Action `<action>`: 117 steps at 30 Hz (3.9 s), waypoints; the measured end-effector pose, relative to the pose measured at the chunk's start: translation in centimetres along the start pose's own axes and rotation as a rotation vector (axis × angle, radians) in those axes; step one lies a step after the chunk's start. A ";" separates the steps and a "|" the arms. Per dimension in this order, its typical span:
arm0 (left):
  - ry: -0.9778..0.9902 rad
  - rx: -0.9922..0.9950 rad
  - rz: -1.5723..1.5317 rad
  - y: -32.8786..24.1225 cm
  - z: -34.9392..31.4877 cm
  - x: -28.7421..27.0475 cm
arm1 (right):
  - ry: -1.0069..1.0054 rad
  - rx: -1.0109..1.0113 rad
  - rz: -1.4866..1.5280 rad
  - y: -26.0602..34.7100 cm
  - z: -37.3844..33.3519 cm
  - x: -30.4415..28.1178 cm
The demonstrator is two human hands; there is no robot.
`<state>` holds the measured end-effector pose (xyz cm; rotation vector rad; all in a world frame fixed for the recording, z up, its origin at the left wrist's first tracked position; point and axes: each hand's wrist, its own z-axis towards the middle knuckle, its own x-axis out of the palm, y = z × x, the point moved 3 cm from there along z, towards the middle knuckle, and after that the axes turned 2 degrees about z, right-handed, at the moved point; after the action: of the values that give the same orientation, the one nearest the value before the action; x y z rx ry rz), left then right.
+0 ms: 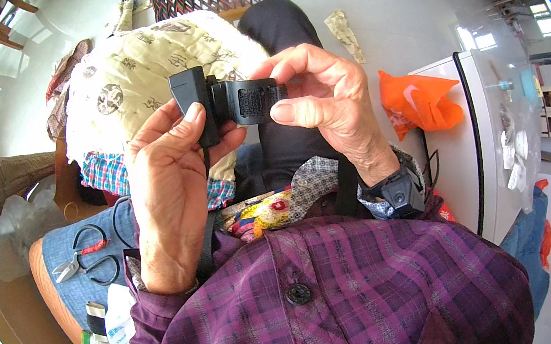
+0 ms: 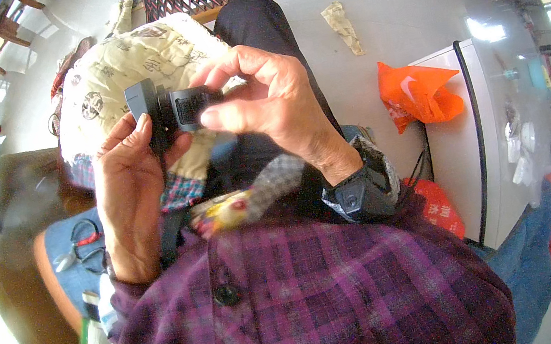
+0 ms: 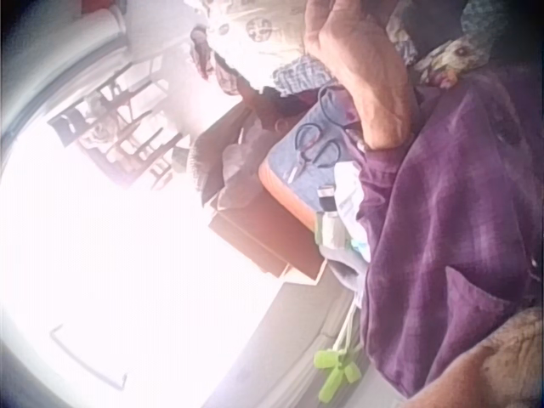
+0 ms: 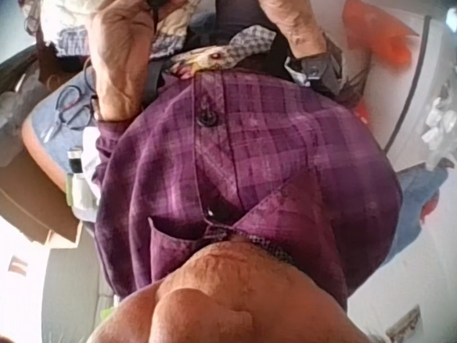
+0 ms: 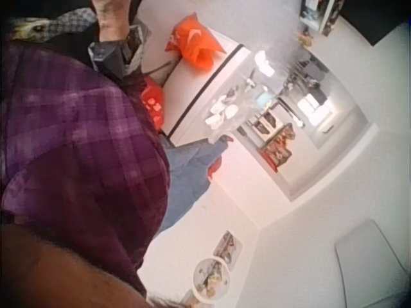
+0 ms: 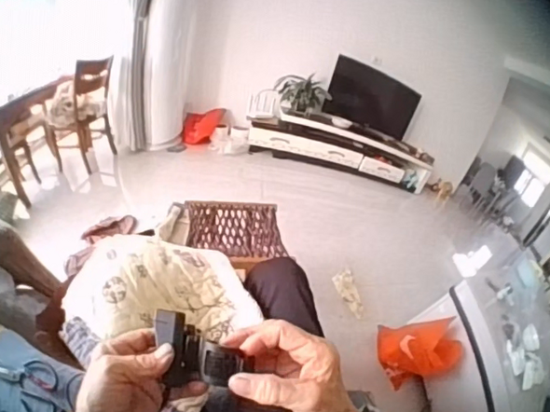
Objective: The person threads a black strap through a plastic buckle and secures it by hand. They then attach a small black camera module to the buckle and adjust the strap to fit.
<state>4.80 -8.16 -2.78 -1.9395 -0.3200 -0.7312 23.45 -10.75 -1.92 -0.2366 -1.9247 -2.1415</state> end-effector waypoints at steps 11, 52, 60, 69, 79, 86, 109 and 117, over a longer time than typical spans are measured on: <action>0.000 -0.010 -0.011 0.1 0.0 -0.1 | 0.032 0.104 -0.023 0.2 0.0 -0.1; 0.405 0.379 0.685 -14.4 -4.7 2.5 | 0.468 -0.322 0.461 6.4 7.6 5.7; 0.325 0.608 0.244 -11.8 -4.1 4.6 | 0.604 -0.663 0.039 8.3 7.4 7.3; 0.183 0.494 0.159 -8.5 -3.9 4.5 | 0.574 -0.510 0.023 5.9 6.8 6.2; -0.104 0.708 0.485 -6.9 -5.0 4.2 | 0.510 -0.200 0.121 3.5 5.2 5.0; -0.058 0.713 0.366 -5.8 -4.1 3.6 | 0.363 -0.290 -0.063 3.2 5.1 4.9; 0.057 0.747 0.645 -3.8 -1.9 1.8 | 0.169 0.075 -0.033 4.1 4.3 3.8; 0.138 0.869 0.850 -4.5 -2.0 2.3 | 0.120 0.113 0.087 4.2 4.1 3.7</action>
<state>3.56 -8.05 2.55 -1.0188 0.2530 -0.0967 20.93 -7.38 3.59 -0.1634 -1.9232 -1.9386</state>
